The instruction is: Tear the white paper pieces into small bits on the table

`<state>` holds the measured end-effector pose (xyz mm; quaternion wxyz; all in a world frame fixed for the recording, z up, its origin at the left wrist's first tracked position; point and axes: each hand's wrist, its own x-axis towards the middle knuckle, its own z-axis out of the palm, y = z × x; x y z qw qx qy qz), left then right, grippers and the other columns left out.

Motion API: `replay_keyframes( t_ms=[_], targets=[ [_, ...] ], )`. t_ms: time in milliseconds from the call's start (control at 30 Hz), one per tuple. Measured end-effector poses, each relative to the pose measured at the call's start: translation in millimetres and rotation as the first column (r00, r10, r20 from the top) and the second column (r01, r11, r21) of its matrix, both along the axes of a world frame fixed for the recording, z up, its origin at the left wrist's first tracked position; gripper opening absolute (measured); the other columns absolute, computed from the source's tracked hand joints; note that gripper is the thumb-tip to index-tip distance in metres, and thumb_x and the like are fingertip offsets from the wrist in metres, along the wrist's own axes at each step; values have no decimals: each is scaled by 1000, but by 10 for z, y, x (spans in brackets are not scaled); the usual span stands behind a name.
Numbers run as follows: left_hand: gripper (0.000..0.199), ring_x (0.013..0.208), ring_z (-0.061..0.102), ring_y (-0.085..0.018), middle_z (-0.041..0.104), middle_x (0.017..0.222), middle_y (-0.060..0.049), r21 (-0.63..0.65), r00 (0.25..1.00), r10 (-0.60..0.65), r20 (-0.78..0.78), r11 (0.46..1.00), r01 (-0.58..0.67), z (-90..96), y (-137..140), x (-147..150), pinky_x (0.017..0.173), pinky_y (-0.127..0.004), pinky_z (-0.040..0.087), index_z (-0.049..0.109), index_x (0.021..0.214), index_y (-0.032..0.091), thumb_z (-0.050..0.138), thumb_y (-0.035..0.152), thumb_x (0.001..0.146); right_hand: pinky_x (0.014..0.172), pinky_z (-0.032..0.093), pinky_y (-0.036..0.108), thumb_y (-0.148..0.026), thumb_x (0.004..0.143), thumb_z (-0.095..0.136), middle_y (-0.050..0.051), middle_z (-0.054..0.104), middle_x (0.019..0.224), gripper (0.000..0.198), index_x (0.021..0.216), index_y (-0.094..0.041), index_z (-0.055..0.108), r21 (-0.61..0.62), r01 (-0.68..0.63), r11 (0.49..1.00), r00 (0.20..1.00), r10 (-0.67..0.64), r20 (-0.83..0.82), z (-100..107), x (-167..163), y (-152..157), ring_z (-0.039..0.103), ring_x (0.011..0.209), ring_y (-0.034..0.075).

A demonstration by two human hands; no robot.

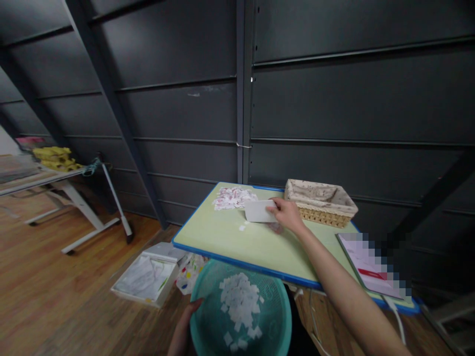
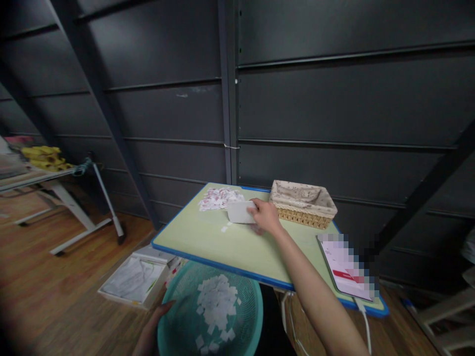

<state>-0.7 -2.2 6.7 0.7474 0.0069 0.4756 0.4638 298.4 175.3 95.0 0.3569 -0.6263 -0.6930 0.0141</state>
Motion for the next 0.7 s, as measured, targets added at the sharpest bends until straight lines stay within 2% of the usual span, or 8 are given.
replay_keyframes(
  t_ms=[67,133,267,367,467,567,633,700],
  targets=[
    [79,99,69,-36,79,94,-14,-16,1000,-15,0,1000,15,94,-28,51,90,-50,52,38,141,8,67,38,74,62,40,27,-28,78,54,7,72,85,26,94,-16,71,27,-25,999,995,28,-96,-3,-1,0,62,73,21],
    [78,98,69,-36,79,92,-14,8,999,0,-35,1000,0,134,-32,77,90,-51,52,36,141,6,66,34,75,60,40,27,-30,78,54,7,72,81,26,93,-15,71,37,-82,996,979,87,-182,-8,-15,-8,61,69,20],
    [74,98,69,-35,79,94,-13,123,992,84,-90,990,-73,60,6,63,93,-50,50,38,141,8,65,30,76,53,38,25,-32,77,54,4,69,71,26,89,-15,70,-25,-193,981,956,182,-232,-23,-71,-44,58,60,18],
    [72,96,70,-35,79,97,-13,46,996,71,-54,997,-68,-21,40,16,94,-52,49,41,139,11,67,28,74,50,36,25,-32,77,54,4,68,70,26,89,-16,70,-68,-218,974,947,194,-255,-24,-86,-53,57,57,17],
    [72,94,71,-35,79,95,-13,17,996,90,-6,996,-89,-31,59,-14,95,-52,48,41,140,13,67,26,74,55,38,26,-31,78,53,6,71,78,26,89,-15,70,-16,-142,990,967,135,-217,-4,-58,-36,60,65,19],
    [78,91,72,-33,80,85,-10,50,994,109,16,993,-109,27,54,-1,95,-50,48,34,144,13,67,25,74,58,37,27,-29,78,53,9,72,82,26,92,-15,71,7,-25,1000,996,25,-80,24,-31,-29,61,69,21],
    [85,88,72,-33,81,78,-7,74,994,110,22,991,-111,78,41,23,94,-50,49,27,146,14,68,25,73,58,36,27,-29,78,53,9,72,82,25,90,-15,71,-16,-15,1000,1000,15,-15,37,-28,-35,61,70,21],
    [90,86,73,-32,80,75,-3,92,993,116,14,989,-116,119,28,46,93,-49,49,23,148,17,69,23,71,57,35,27,-29,78,54,8,72,80,24,88,-16,71,-43,-53,998,998,52,-25,38,-29,-41,60,68,21]
  ],
)
